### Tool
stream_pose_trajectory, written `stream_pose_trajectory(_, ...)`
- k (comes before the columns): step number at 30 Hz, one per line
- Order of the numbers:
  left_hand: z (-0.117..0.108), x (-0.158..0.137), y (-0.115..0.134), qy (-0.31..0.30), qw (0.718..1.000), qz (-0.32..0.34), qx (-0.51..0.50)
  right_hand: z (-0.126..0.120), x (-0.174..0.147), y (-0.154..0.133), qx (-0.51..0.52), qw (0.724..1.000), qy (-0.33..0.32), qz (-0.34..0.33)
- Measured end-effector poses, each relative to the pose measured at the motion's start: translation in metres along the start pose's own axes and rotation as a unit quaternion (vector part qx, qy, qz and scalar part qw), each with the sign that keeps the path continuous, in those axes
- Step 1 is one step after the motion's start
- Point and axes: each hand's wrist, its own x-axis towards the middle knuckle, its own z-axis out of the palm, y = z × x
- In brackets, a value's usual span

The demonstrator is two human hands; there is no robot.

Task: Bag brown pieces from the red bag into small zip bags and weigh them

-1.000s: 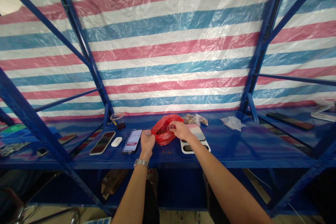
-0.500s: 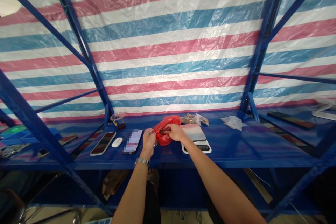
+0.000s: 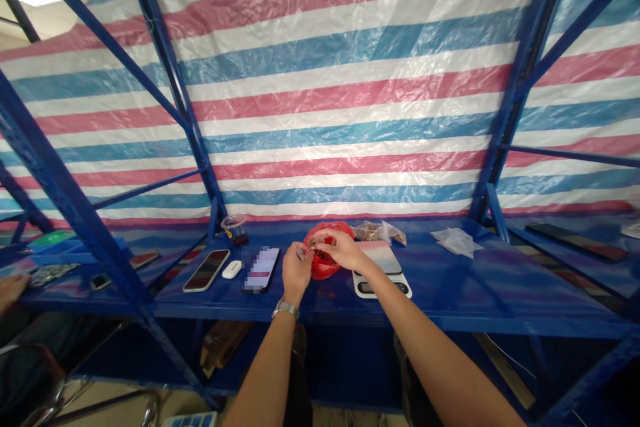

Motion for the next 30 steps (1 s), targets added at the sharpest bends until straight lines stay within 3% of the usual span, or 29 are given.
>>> stream_pose_trajectory(3,0.005,-0.002,-0.003,-0.034,0.999,0.033,0.021,0.006,-0.003,-0.013,-0.119,0.992,0.007,-0.032)
stream_pose_trajectory(7,0.012,-0.002,-0.004,-0.026,0.999,0.025,-0.001,0.011,-0.005,-0.014,-0.224,0.969,-0.002,-0.107)
stream_pose_trajectory(14,0.017,-0.001,-0.005,-0.016,1.0,0.0,-0.016,0.012,-0.002,-0.01,-0.243,0.962,0.018,-0.122)
stream_pose_trajectory(17,0.013,0.0,-0.005,0.004,1.0,0.0,0.014,0.005,-0.001,-0.016,-0.25,0.963,0.055,-0.082)
stream_pose_trajectory(20,0.008,0.0,-0.004,0.017,0.998,-0.039,0.043,-0.005,-0.002,-0.017,-0.294,0.953,0.076,0.009)
stream_pose_trajectory(23,0.003,-0.003,-0.001,0.011,0.995,-0.089,0.042,-0.008,-0.006,-0.009,-0.338,0.937,0.018,0.082)
stream_pose_trajectory(26,0.001,-0.005,0.004,0.018,0.994,-0.103,0.028,-0.002,-0.01,0.003,-0.36,0.925,-0.043,0.113)
stream_pose_trajectory(30,-0.002,-0.004,0.011,0.056,0.997,-0.051,0.025,0.006,-0.007,0.009,-0.351,0.928,-0.021,0.12)
